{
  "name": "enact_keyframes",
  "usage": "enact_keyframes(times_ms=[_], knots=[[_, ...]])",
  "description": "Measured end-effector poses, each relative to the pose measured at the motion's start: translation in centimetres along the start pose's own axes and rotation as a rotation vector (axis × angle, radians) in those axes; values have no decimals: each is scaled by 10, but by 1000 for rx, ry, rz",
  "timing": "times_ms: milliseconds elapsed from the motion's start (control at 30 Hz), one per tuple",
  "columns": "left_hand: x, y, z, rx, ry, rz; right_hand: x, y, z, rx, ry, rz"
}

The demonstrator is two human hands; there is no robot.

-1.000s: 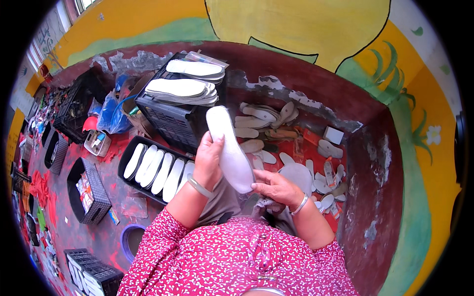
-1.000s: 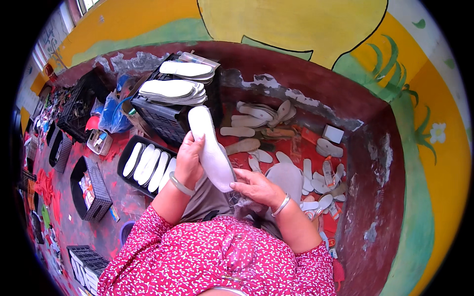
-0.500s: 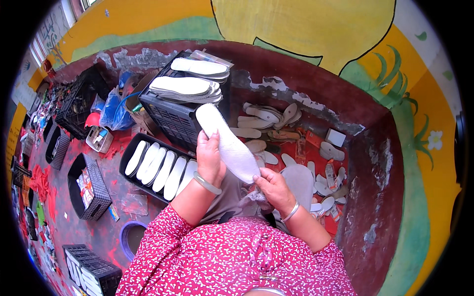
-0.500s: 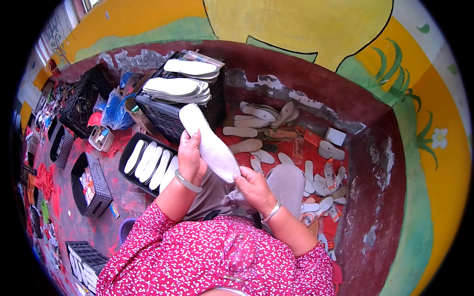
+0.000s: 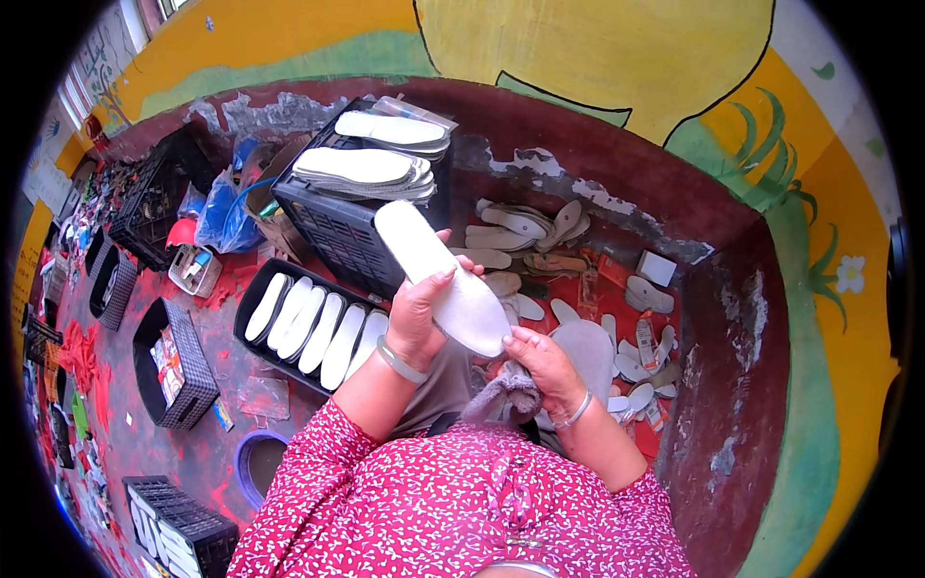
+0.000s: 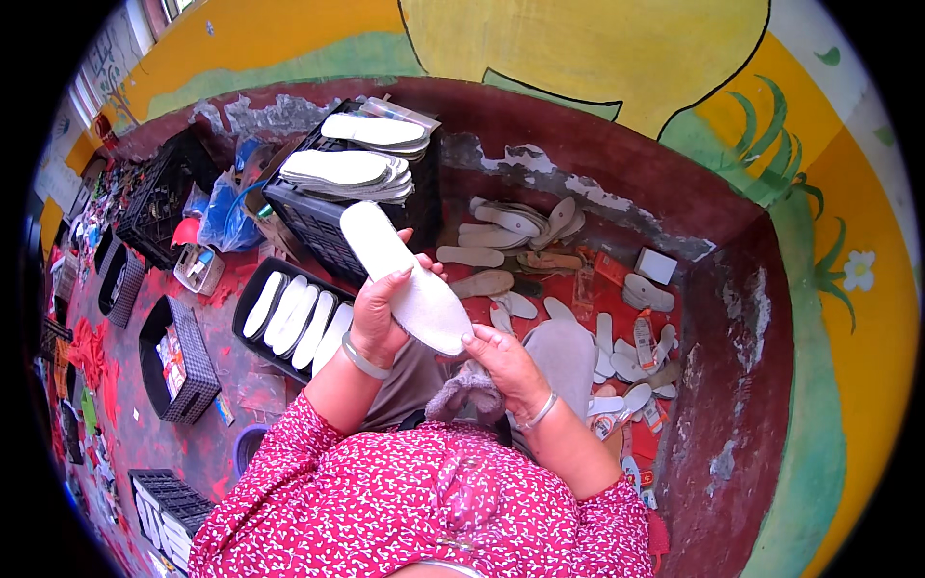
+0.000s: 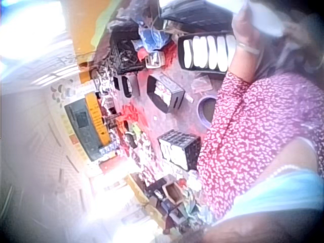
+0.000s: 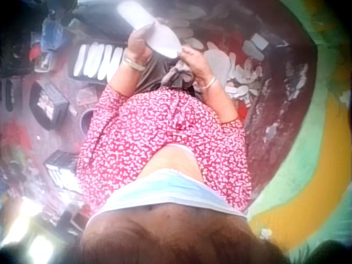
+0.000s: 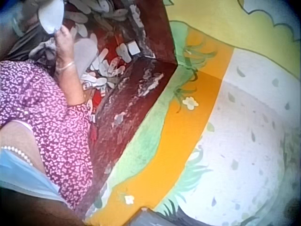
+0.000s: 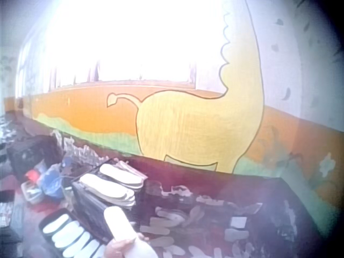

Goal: The person picks up white shoe insoles one at a time, wipes the surface of each with a small grey cloth, and places them into a black plastic crate.

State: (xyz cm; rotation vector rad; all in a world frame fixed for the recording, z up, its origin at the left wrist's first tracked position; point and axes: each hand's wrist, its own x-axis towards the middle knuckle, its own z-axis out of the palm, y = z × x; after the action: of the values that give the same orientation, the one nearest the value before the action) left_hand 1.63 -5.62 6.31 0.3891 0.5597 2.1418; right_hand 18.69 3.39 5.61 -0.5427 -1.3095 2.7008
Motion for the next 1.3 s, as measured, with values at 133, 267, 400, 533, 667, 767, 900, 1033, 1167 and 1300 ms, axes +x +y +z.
enact_keyframes(times_ms=[133,267,400,533,667,767,900,1033,1167,1300], knots=[[-3,-1,5,119,13,107,-3,-3,12,19,36,4],[-6,-8,7,314,45,254,1,7,4,-60,47,-84],[-9,-11,7,278,39,247,1,11,9,-92,90,-150],[-7,-9,8,39,25,172,1,11,7,55,115,-95],[-9,-9,5,69,47,125,0,12,4,74,84,-89],[-12,-11,5,122,48,124,-1,13,4,12,70,-98],[-13,-10,-2,179,4,117,-5,4,11,-96,25,-63],[-19,2,6,251,-103,49,-10,4,-3,-144,1,1],[-13,18,12,196,-135,90,-15,12,-23,-83,-42,4],[-11,30,14,140,-162,124,-19,13,-32,-59,-104,16]])
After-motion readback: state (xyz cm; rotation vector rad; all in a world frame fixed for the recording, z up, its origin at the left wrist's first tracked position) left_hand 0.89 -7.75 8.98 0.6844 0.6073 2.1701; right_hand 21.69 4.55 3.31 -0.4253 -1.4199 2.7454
